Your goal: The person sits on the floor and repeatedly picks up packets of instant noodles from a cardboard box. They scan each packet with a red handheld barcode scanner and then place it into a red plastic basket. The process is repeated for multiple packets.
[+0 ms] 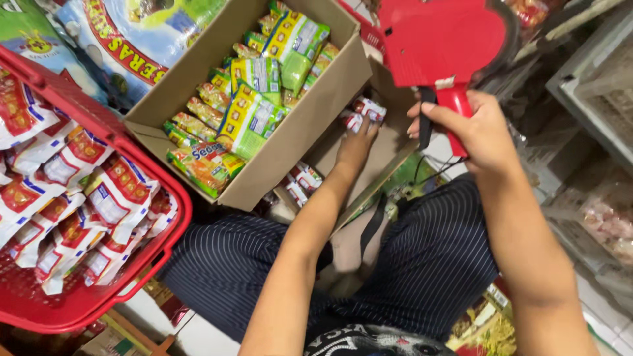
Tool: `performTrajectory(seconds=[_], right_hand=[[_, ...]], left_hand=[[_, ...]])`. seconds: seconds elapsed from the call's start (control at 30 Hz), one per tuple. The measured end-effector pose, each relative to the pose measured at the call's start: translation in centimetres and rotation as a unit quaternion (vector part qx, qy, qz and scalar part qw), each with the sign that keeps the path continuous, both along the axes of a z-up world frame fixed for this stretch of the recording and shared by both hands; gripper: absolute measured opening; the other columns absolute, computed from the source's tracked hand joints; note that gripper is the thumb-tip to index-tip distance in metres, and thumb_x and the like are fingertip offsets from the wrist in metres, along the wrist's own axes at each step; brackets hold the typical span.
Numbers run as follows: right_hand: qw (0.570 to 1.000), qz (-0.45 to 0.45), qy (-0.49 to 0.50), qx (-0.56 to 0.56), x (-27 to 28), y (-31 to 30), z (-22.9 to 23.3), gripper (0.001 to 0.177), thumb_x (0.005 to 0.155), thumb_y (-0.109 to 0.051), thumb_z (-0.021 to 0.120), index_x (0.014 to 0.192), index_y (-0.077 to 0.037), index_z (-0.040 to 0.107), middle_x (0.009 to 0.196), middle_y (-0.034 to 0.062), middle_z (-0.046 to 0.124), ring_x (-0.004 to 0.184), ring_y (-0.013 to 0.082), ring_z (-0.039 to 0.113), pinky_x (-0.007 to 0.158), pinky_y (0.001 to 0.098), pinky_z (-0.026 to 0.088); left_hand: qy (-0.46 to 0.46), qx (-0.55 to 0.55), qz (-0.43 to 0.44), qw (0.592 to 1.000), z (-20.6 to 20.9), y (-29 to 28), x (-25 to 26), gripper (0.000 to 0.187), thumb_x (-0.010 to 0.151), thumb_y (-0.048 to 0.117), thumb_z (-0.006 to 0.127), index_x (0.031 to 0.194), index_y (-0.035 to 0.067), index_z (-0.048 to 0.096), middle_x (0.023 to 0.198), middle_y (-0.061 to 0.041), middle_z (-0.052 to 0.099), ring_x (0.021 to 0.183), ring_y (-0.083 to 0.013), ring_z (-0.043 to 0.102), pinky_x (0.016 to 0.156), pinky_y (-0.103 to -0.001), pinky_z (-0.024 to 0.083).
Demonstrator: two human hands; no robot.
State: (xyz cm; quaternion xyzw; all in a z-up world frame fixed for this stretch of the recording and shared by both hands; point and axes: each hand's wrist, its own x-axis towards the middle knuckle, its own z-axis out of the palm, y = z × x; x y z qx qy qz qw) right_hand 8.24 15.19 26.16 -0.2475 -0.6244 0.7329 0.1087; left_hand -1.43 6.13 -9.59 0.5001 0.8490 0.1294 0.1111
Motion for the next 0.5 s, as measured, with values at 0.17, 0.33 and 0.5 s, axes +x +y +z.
performTrajectory(seconds=[0.17, 0.33, 0.5], right_hand=[[1.0, 0.017, -0.004, 0.001, -0.4, 0.5, -0.1, 0.024, 0.098, -0.005, 0.066, 0.118, 0.008, 0.064, 0.102, 0.0164, 0.074, 0.084, 0.0216, 0.073, 0.079, 0.0353, 0.062], [1.0, 0.015, -0.003, 0.004, -0.3, 0.8, 0.0, 0.024, 0.099, -0.007, 0.066, 0.118, 0.008, 0.065, 0.102, 0.016, 0.074, 0.084, 0.0218, 0.074, 0.079, 0.0355, 0.062], [1.0, 0.004, 0.002, 0.017, -0.3, 0.4, 0.1, 0.025, 0.099, -0.01, 0.068, 0.117, 0.007, 0.065, 0.102, 0.0154, 0.074, 0.085, 0.022, 0.074, 0.077, 0.0353, 0.062]], left_hand=[[-0.075, 0.065, -0.005, 0.995, 1.2, -1.2, -0.5, 0.047, 0.097, 0.009, 0.054, 0.144, 0.012, 0.046, 0.149, -0.015, 0.044, 0.111, -0.0434, 0.064, 0.083, -0.047, 0.06], [-0.137, 0.133, -0.025, 0.981, 13.1, -6.5, 0.0, 0.045, 0.09, 0.0, 0.055, 0.134, 0.008, 0.053, 0.143, -0.014, 0.053, 0.115, -0.0383, 0.063, 0.095, -0.048, 0.054], [-0.135, 0.327, 0.064, 0.933, 24.6, -14.2, 1.6, 0.039, 0.083, -0.011, 0.055, 0.117, 0.005, 0.063, 0.138, -0.014, 0.058, 0.124, -0.0379, 0.061, 0.102, -0.045, 0.052]])
